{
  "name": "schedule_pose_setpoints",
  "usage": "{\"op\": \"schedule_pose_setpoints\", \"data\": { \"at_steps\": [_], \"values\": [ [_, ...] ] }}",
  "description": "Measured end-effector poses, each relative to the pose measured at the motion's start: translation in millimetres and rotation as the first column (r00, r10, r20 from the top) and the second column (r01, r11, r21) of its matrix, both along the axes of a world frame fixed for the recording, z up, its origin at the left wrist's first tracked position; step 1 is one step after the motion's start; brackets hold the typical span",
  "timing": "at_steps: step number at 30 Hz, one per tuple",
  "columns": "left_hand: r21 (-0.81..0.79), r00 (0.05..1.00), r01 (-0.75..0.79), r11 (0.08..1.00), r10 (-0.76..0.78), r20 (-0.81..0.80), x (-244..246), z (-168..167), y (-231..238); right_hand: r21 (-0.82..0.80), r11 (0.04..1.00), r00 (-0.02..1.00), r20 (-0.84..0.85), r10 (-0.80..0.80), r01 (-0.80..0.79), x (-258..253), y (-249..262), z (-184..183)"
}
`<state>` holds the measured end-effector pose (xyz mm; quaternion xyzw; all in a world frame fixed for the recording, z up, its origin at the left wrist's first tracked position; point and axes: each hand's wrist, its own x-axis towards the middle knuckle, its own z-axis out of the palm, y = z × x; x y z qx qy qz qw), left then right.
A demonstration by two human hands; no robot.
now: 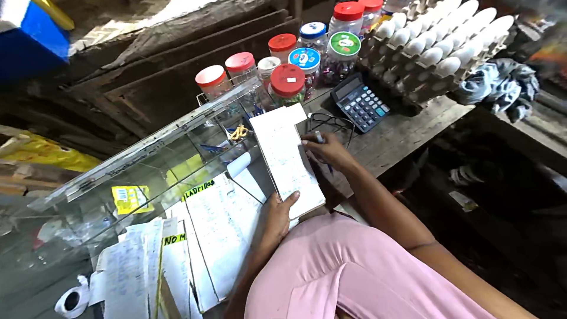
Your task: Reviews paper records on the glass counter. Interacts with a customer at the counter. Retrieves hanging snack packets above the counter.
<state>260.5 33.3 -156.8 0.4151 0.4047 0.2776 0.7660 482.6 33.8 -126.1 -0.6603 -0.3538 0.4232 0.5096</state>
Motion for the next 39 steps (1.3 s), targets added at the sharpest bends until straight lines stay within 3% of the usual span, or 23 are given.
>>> {"op": "schedule_pose_setpoints", "data": {
  "at_steps": [3,5,7,11,16,18,24,28,30,34,37,39],
  "values": [
    [0.060,0.997,0.017,0.998,-0.012,-0.078,5,-2,-7,0.164,0.965,0.970,-0.164,-0.179,0.205,12,-26,-2],
    [0.085,0.989,0.054,0.995,-0.041,-0.145,7,4,-15,0.218,0.936,0.897,-0.407,-0.171,0.277,18,-47,-2],
    [0.084,0.981,0.090,0.992,-0.074,-0.177,9,9,-23,0.221,0.934,0.851,-0.507,-0.135,0.280,23,-66,-6],
    [0.040,0.965,0.179,0.983,-0.167,-0.200,9,10,-25,0.154,0.947,0.822,-0.547,-0.156,0.282,15,-93,-24],
    [-0.030,0.962,0.162,0.986,-0.164,-0.217,8,14,-33,0.123,0.921,0.723,-0.660,-0.202,0.370,0,-99,-34],
    [-0.073,0.969,0.149,0.986,-0.161,-0.187,7,12,-40,0.147,0.914,0.727,-0.658,-0.197,0.379,-3,-100,-33],
    [-0.201,0.999,-0.040,0.979,0.036,-0.021,23,-1,-59,0.274,0.922,0.817,-0.572,-0.072,0.273,-11,-103,-31],
    [-0.248,0.992,-0.108,0.963,0.120,0.031,40,-4,-62,0.286,0.920,0.818,-0.573,-0.060,0.268,-24,-100,-31],
    [-0.242,0.997,-0.048,0.969,0.062,0.048,42,1,-63,0.275,0.918,0.808,-0.584,-0.078,0.287,-26,-100,-36],
    [-0.159,0.977,0.211,0.964,-0.203,0.065,22,11,-58,0.268,0.893,0.768,-0.629,-0.122,0.362,-26,-103,-52],
    [0.058,0.913,0.378,0.924,-0.362,-0.186,-10,21,-58,0.261,0.878,0.721,-0.681,-0.127,0.401,-25,-108,-59],
    [0.230,0.826,0.488,0.842,-0.361,-0.432,-29,28,-58,0.264,0.880,0.712,-0.693,-0.112,0.395,-22,-110,-62]
  ]
}}
